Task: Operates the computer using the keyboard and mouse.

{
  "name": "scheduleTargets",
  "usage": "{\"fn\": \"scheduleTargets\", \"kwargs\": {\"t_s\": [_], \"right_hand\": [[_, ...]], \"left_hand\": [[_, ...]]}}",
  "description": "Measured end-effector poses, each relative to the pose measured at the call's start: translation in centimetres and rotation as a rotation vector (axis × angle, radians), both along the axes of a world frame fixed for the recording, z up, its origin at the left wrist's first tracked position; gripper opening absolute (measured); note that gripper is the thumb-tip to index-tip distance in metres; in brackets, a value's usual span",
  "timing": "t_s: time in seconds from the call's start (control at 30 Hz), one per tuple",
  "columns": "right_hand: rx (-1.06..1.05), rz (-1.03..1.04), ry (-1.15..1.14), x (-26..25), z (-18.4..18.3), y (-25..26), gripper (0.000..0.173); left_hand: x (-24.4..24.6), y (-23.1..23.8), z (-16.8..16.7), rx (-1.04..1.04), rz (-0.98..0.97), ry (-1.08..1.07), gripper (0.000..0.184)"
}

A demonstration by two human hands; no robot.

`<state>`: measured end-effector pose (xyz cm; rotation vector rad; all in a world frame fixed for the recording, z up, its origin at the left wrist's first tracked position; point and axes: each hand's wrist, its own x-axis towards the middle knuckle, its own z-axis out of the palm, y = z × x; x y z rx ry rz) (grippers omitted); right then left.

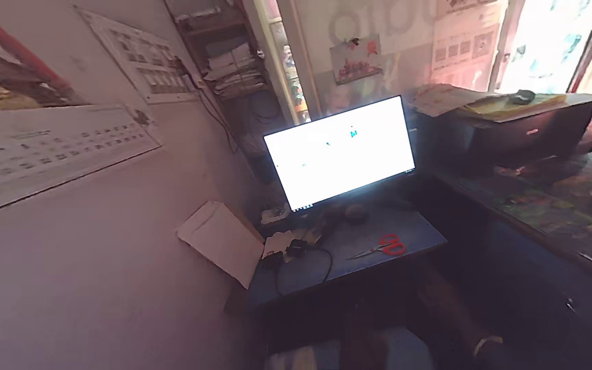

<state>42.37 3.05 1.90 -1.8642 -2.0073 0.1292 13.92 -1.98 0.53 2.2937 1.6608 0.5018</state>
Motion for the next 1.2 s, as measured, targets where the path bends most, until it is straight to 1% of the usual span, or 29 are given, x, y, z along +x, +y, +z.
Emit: {"fn": "scheduleTargets", "kwargs": {"t_s": [0.07,0.13,0.2,0.3,0.43,0.57,0.73,0.9,1.1,1.2], "right_hand": [[0.065,0.030,-0.006,0.3,-0.8,0.5,0.046],[0.053,0.007,-0.009,0.3,-0.8,0.3,0.048],[0.057,-0.017,-0.015,0.4,-1.2,-0.1,0.050],[0.033,-0.026,0.004,0.1,-0.6,-0.7,0.051],[0.024,-0.013,-0.008,-0.1,-0.4,-0.5,0.047],[0.044,-0.001,0.014,0.1,-0.8,-0.3,0.047],[-0.017,-0.014,0.048,0.1,-0.6,-0.9,0.049],[-0.015,0.000,0.058,0.4,-1.2,-0.6,0.048],[-0.043,-0.015,0.061,0.3,-1.1,-0.6,0.048],[-0.021,-0.004,0.065,0.3,-1.1,-0.7,0.048]], "left_hand": [[0.0,-0.2,0.8,-0.037,0.022,-0.039,0.073],[0.0,-0.3,1.4,-0.048,0.008,-0.023,0.070],[0.1,0.1,0.6,-0.023,-0.034,0.031,0.070],[0.1,0.4,-0.1,0.003,-0.085,0.077,0.069],[-0.3,0.5,-1.8,0.053,-0.104,0.039,0.067],[-0.4,0.7,-1.5,0.011,-0.107,0.029,0.068],[-0.3,0.5,-1.5,0.031,-0.113,0.021,0.067],[-0.4,0.7,-2.1,0.059,-0.119,0.031,0.067],[-0.4,0.7,-2.0,0.057,-0.124,0.031,0.067],[-0.5,0.8,-2.2,0.067,-0.130,0.030,0.067]]}}
